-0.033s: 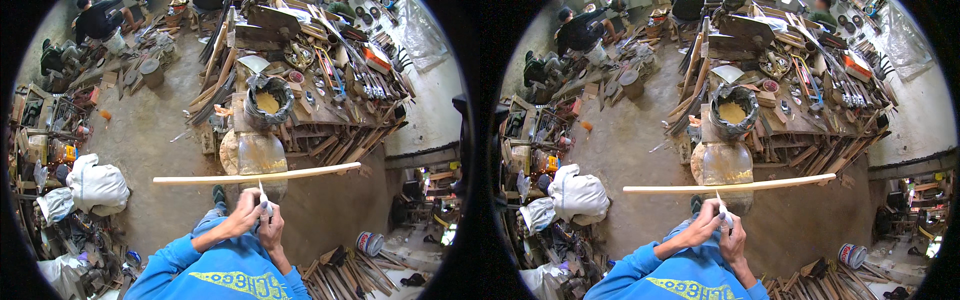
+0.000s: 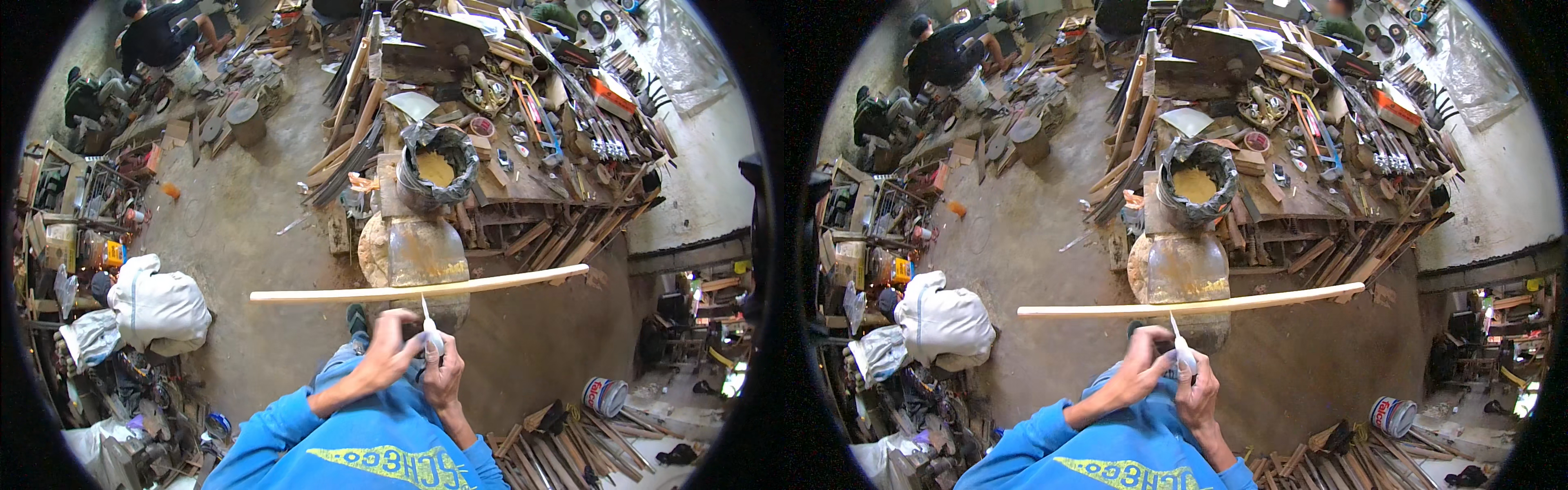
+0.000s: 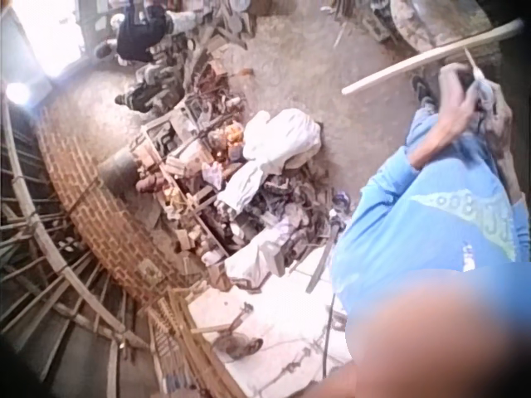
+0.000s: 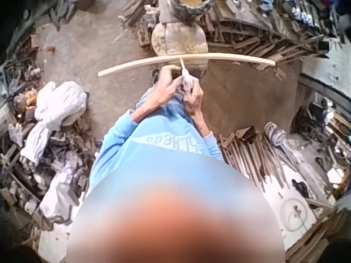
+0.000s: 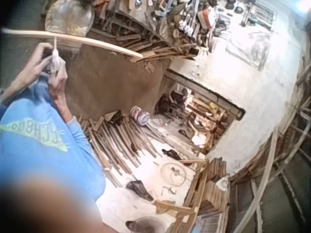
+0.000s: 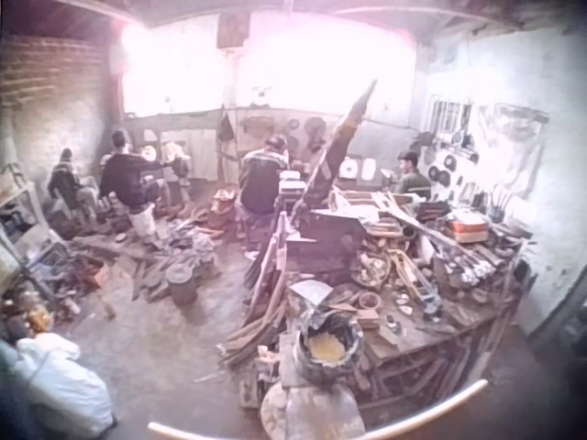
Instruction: The person applies glue to a long wooden dowel using a small white bottle, then rubs the glue along the dowel with a finger. The dowel is held over a metal vise in a cluttered workshop.
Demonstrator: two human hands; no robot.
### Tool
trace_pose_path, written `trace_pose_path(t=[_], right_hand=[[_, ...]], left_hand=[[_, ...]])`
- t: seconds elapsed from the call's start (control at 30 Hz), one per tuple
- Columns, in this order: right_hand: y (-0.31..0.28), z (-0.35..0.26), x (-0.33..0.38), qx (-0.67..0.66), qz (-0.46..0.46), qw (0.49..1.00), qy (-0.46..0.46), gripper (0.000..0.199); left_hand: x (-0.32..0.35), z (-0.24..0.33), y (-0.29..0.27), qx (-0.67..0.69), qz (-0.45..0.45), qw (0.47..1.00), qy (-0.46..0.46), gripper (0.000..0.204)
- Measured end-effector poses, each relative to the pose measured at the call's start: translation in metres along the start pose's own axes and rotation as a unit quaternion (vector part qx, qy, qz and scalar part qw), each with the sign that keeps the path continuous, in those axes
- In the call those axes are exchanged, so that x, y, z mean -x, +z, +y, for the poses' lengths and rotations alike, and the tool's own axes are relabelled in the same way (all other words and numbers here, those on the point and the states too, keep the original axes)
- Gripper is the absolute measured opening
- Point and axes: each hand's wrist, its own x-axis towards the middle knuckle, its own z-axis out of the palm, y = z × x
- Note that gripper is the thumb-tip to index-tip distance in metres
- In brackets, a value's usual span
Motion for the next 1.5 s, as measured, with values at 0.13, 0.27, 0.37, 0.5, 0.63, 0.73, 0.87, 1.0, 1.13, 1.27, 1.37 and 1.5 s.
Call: trace_pose_path(t=[0.13,0.27,0.37,0.5,0.63,0.73,0.87,1.0,1.13,1.27,1.37,1.5], right_hand=[[0.014,0.007,0.003,0.022,0.025,0.999,-0.033,0.029],[0.033,0.015,0.007,0.044,0.039,0.994,-0.09,0.03],[0.042,0.019,0.007,0.046,0.039,0.991,-0.116,0.03],[0.046,0.023,0.004,0.058,0.036,0.989,-0.13,0.03],[0.048,0.024,0.004,0.061,0.043,0.988,-0.136,0.029],[0.05,0.024,0.007,0.044,0.045,0.991,-0.122,0.028],[0.053,0.02,0.012,-0.246,0.025,0.968,0.045,0.032],[0.052,0.015,0.006,-0.493,-0.01,0.861,0.122,0.039],[0.049,0.014,-0.002,-0.339,0.046,0.937,0.069,0.035],[0.051,0.019,-0.003,-0.271,0.103,0.956,0.045,0.022],[0.056,0.028,-0.001,-0.248,0.106,0.962,0.034,0.024],[0.063,0.041,0.002,-0.248,0.11,0.963,-0.01,0.026]], left_hand=[[0.048,0.028,-0.046,-0.037,0.212,0.971,0.102,0.024],[0.087,0.091,-0.101,0.043,-0.022,0.913,0.406,0.077],[0.095,0.132,-0.102,0.309,-0.216,0.907,0.188,0.086],[0.084,0.136,-0.063,0.398,-0.266,0.813,0.332,0.085],[0.09,0.133,-0.043,0.476,-0.241,0.8,0.274,0.071],[0.089,0.137,-0.039,0.443,-0.27,0.795,0.314,0.059],[0.101,0.16,-0.019,0.537,-0.055,0.782,0.312,0.049],[0.097,0.143,-0.033,0.483,-0.143,0.805,0.312,0.048],[0.097,0.125,-0.046,0.411,-0.104,0.846,0.322,0.047],[0.081,0.12,-0.066,0.183,0.126,0.929,0.295,0.047],[0.039,0.093,-0.098,0.075,0.297,0.943,0.133,0.047],[-0.047,0.006,-0.154,0.007,0.289,0.957,0.033,0.019]])
